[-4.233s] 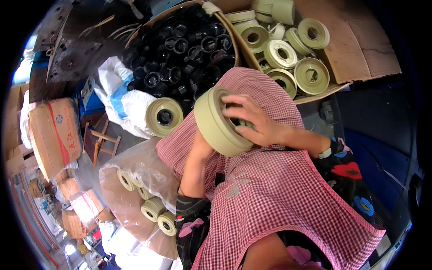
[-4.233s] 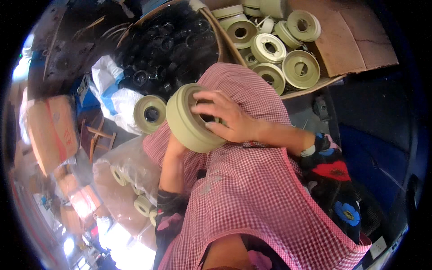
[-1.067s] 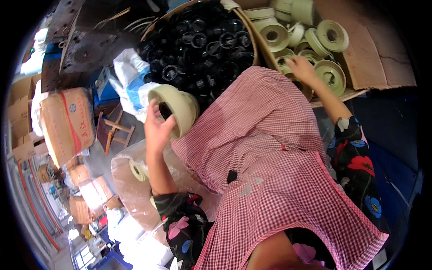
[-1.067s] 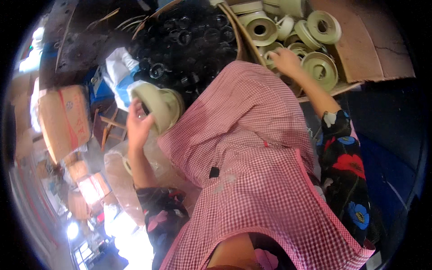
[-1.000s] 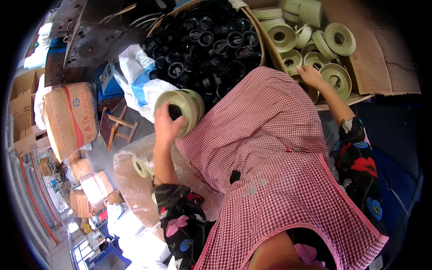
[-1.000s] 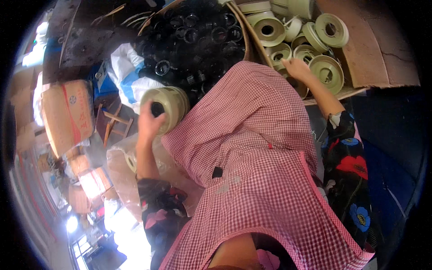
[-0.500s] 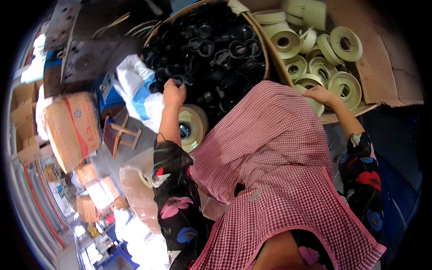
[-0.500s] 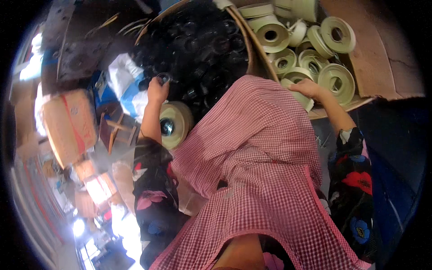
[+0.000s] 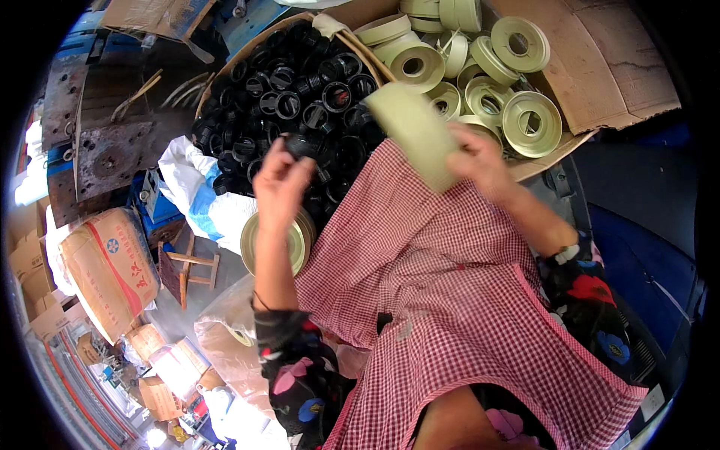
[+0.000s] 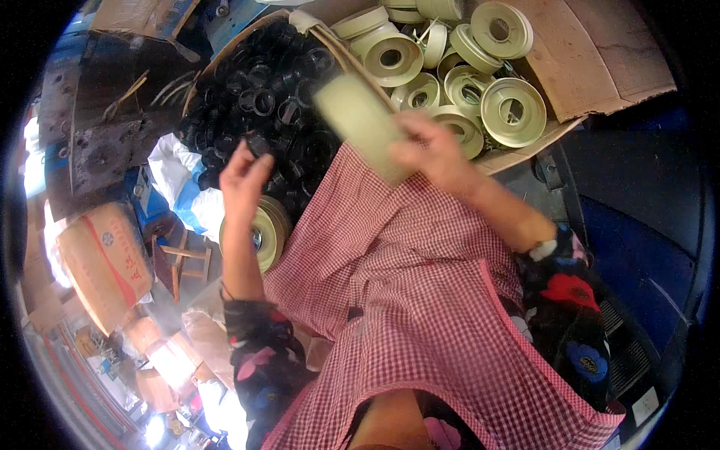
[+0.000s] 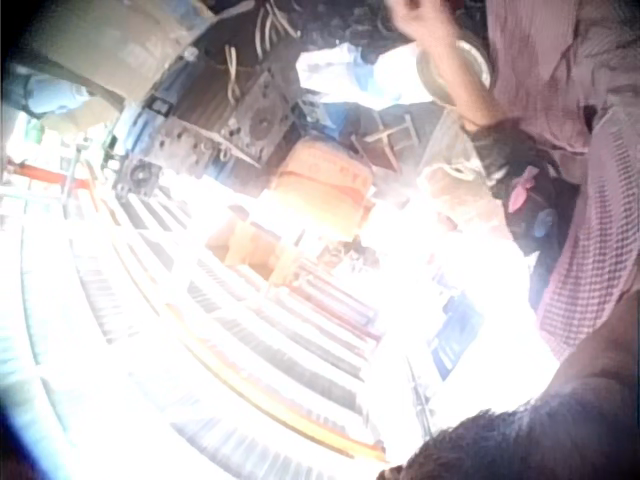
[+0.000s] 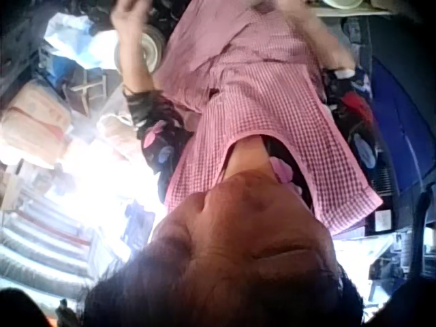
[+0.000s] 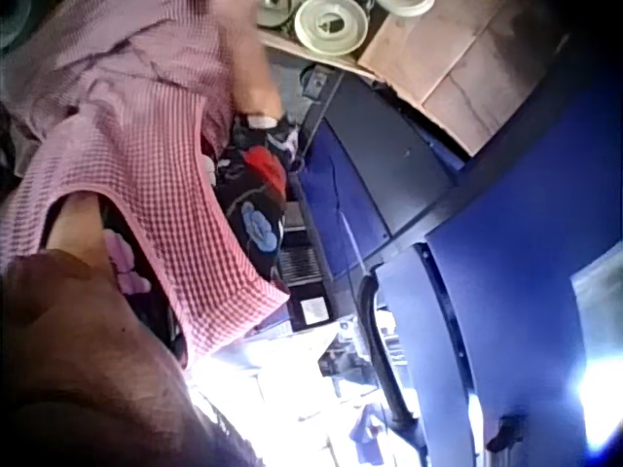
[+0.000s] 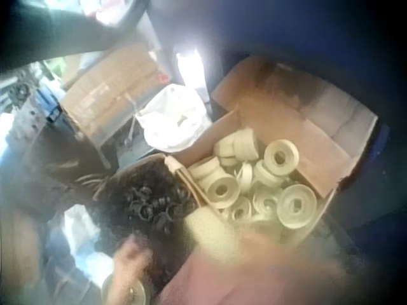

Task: The person places black plastic components into round canisters and stacks the finished canisters inside a large bag.

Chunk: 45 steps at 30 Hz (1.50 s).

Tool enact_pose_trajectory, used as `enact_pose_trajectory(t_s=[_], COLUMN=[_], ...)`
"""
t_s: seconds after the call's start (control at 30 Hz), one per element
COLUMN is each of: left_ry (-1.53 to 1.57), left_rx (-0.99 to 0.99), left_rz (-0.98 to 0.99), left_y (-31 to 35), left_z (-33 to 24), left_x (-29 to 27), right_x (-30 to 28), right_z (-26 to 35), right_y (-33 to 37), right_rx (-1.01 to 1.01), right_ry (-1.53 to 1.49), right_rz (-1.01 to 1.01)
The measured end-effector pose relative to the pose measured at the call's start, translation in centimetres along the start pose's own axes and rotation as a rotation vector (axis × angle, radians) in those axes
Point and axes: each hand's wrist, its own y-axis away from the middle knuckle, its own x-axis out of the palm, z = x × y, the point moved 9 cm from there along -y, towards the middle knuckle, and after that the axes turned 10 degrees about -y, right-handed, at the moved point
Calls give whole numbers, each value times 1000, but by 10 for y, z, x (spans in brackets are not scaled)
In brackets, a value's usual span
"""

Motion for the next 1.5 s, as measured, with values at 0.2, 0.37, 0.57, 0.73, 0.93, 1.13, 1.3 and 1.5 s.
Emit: enact_pose_trajectory(t_s=[0.2, 0.37, 0.57, 0.73, 0.93, 1.13, 1.3, 1.5], left_ry=[290, 324, 980, 1044, 502, 93, -219, -1025], left_rx=[173, -18, -360, -404, -306, 50, 123, -212], left_rz=[120, 68, 359, 575, 446, 299, -42, -158], left_y=[96, 131, 155, 171, 164, 157, 133, 123], left_z=[-50, -41, -10, -12, -10, -19, -28, 73], left_x=[55, 53, 76, 85, 78, 28, -65, -114], right_x=[95, 111, 131, 149, 118, 129, 22, -138], right_z=[3, 43, 80, 94, 19, -37, -46, -167], right_y=[14, 39, 66, 96, 67, 99, -44, -76], right_rx=[63, -325, -692, -844, 18, 1081, 98, 349], right_ry=[-231, 112, 275, 417, 139, -255, 290, 1149], right_rz=[305, 414, 631, 831, 529, 970, 41, -157])
